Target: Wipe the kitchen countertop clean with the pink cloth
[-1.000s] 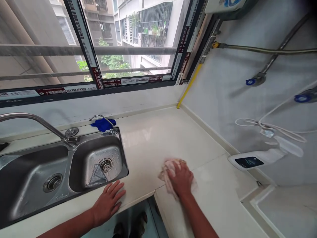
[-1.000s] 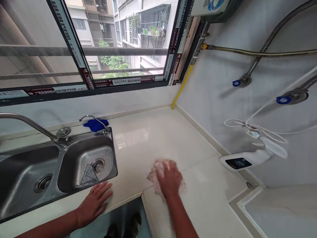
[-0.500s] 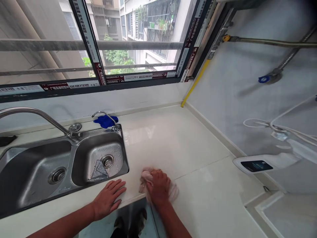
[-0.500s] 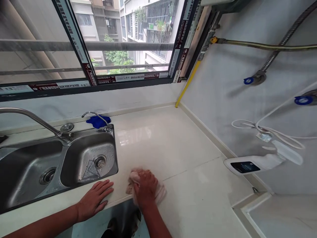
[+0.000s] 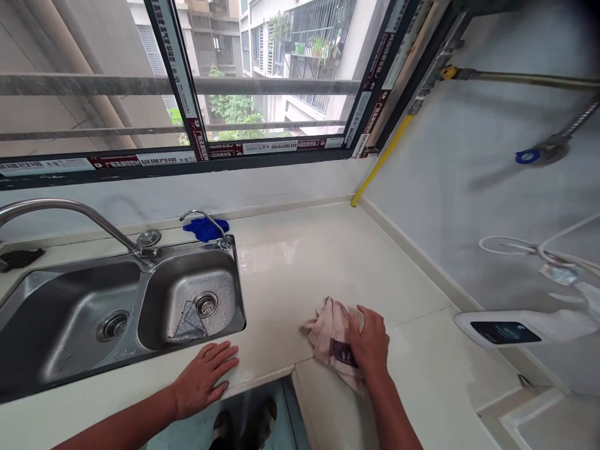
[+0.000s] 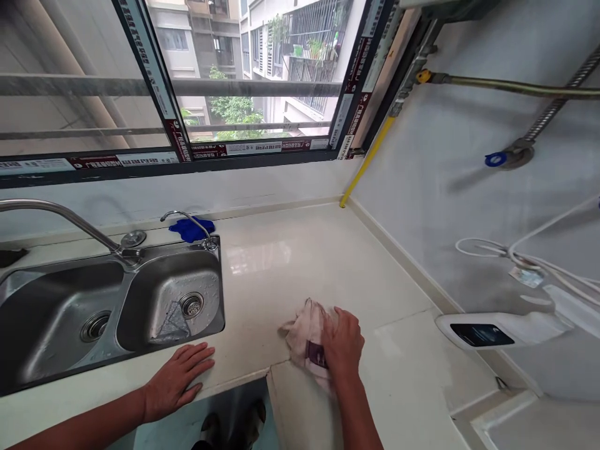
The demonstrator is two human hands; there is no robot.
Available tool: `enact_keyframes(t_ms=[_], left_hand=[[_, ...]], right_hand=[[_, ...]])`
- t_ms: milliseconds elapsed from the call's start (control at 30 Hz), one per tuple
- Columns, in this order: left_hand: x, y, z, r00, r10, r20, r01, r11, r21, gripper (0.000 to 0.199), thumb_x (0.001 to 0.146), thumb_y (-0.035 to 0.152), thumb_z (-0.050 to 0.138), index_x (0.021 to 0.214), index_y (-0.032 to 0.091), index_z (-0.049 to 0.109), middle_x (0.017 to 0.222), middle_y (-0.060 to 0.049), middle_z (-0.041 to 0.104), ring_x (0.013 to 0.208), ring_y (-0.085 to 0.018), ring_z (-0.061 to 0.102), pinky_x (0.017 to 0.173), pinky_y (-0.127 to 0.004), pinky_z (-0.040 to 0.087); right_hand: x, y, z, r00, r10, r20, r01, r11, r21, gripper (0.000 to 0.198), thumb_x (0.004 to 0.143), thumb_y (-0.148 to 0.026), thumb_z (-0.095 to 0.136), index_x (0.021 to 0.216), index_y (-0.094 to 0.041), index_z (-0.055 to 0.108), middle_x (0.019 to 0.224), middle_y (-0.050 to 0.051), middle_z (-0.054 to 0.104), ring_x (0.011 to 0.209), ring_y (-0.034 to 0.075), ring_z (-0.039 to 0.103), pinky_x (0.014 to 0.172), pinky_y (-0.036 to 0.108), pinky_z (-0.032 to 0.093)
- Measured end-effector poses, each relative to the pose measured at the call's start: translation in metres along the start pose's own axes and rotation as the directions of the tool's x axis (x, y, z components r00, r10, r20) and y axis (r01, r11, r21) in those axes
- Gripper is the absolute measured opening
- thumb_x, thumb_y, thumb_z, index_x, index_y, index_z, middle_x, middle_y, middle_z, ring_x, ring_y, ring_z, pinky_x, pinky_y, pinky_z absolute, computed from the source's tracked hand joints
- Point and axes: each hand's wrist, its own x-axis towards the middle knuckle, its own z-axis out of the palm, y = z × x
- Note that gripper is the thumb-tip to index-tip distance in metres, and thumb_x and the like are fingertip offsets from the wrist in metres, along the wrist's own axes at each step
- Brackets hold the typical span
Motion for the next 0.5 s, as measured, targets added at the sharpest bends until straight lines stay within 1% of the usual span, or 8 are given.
enact_keyframes(t_ms=[67, 133, 167, 200, 300, 367, 433, 500], left_hand=[[0.0, 0.0, 0.0, 1.0, 0.0, -0.008, 0.0, 1.0, -0.003, 0.059, 0.09, 0.027, 0.056, 0.148, 0.032, 0.047, 0.154, -0.004, 0.052, 0.144, -0.026, 0.044, 0.114, -0.044, 0.038], [0.0, 0.001, 0.0, 1.0, 0.009, -0.018, -0.009, 1.0, 0.007, 0.06, 0.089, 0.026, 0.057, 0.148, 0.031, 0.046, 0.154, -0.004, 0.052, 0.144, -0.026, 0.044, 0.114, -0.044, 0.038], [0.0, 0.001, -0.001, 1.0, 0.014, -0.02, -0.013, 1.0, 0.013, 0.061, 0.089, 0.025, 0.057, 0.148, 0.031, 0.046, 0.154, -0.004, 0.052, 0.144, -0.026, 0.044, 0.114, -0.044, 0.038], [0.0, 0.002, -0.002, 1.0, 0.017, -0.019, -0.017, 1.0, 0.019, 0.061, 0.089, 0.025, 0.057, 0.148, 0.03, 0.046, 0.155, -0.004, 0.052, 0.144, -0.026, 0.043, 0.114, -0.044, 0.038], [0.0, 0.002, -0.004, 1.0, 0.014, -0.009, -0.014, 1.0, 0.016, 0.06, 0.091, 0.025, 0.057, 0.149, 0.031, 0.045, 0.155, -0.004, 0.051, 0.145, -0.026, 0.042, 0.114, -0.044, 0.038], [0.0, 0.001, -0.004, 1.0, 0.006, 0.0, -0.006, 1.0, 0.0, 0.058, 0.092, 0.027, 0.056, 0.149, 0.032, 0.046, 0.155, -0.004, 0.051, 0.145, -0.026, 0.042, 0.115, -0.044, 0.037], [0.0, 0.001, -0.003, 1.0, -0.004, 0.011, 0.005, 1.0, -0.008, 0.056, 0.092, 0.028, 0.056, 0.148, 0.033, 0.047, 0.155, -0.004, 0.051, 0.144, -0.026, 0.043, 0.115, -0.044, 0.037], [0.001, 0.001, -0.005, 1.0, -0.007, 0.012, 0.007, 1.0, -0.001, 0.055, 0.092, 0.028, 0.056, 0.147, 0.033, 0.049, 0.155, -0.004, 0.052, 0.144, -0.026, 0.044, 0.115, -0.044, 0.038]], right_hand=[[-0.007, 0.005, 0.007, 0.988, -0.143, 0.063, 0.142, 0.99, 0.011, 0.052, 0.097, -0.054, 0.036, 0.132, -0.024, 0.06, 0.136, 0.013, 0.057, 0.126, 0.03, 0.05, 0.101, 0.046, 0.042], [-0.013, 0.009, 0.016, 0.945, -0.297, 0.139, 0.3, 0.954, -0.001, 0.047, 0.093, -0.053, 0.047, 0.132, -0.031, 0.061, 0.142, 0.008, 0.055, 0.129, 0.029, 0.049, 0.103, 0.045, 0.041], [-0.013, 0.01, 0.021, 0.925, -0.345, 0.158, 0.352, 0.936, -0.019, 0.047, 0.092, -0.052, 0.051, 0.133, -0.032, 0.06, 0.147, 0.007, 0.052, 0.13, 0.029, 0.047, 0.103, 0.046, 0.04], [-0.011, 0.012, 0.025, 0.917, -0.367, 0.156, 0.378, 0.925, -0.045, 0.049, 0.092, -0.051, 0.052, 0.135, -0.031, 0.059, 0.15, 0.007, 0.049, 0.131, 0.029, 0.046, 0.103, 0.046, 0.04], [0.001, 0.009, 0.034, 0.944, -0.324, 0.061, 0.33, 0.936, -0.124, 0.05, 0.093, -0.047, 0.052, 0.135, -0.023, 0.059, 0.147, 0.013, 0.049, 0.132, 0.032, 0.044, 0.105, 0.049, 0.038], [0.004, -0.003, 0.041, 0.952, -0.306, 0.013, 0.304, 0.941, -0.149, 0.048, 0.092, -0.042, 0.052, 0.132, -0.017, 0.061, 0.145, 0.017, 0.05, 0.133, 0.034, 0.043, 0.107, 0.051, 0.037], [-0.006, -0.028, 0.05, 0.948, -0.317, 0.009, 0.315, 0.938, -0.147, 0.044, 0.092, -0.038, 0.054, 0.129, -0.017, 0.063, 0.145, 0.019, 0.048, 0.132, 0.034, 0.043, 0.108, 0.05, 0.036], [-0.03, -0.061, 0.062, 0.933, -0.358, 0.032, 0.36, 0.928, -0.1, 0.04, 0.091, -0.037, 0.058, 0.127, -0.022, 0.065, 0.148, 0.016, 0.046, 0.133, 0.034, 0.042, 0.109, 0.049, 0.036]])
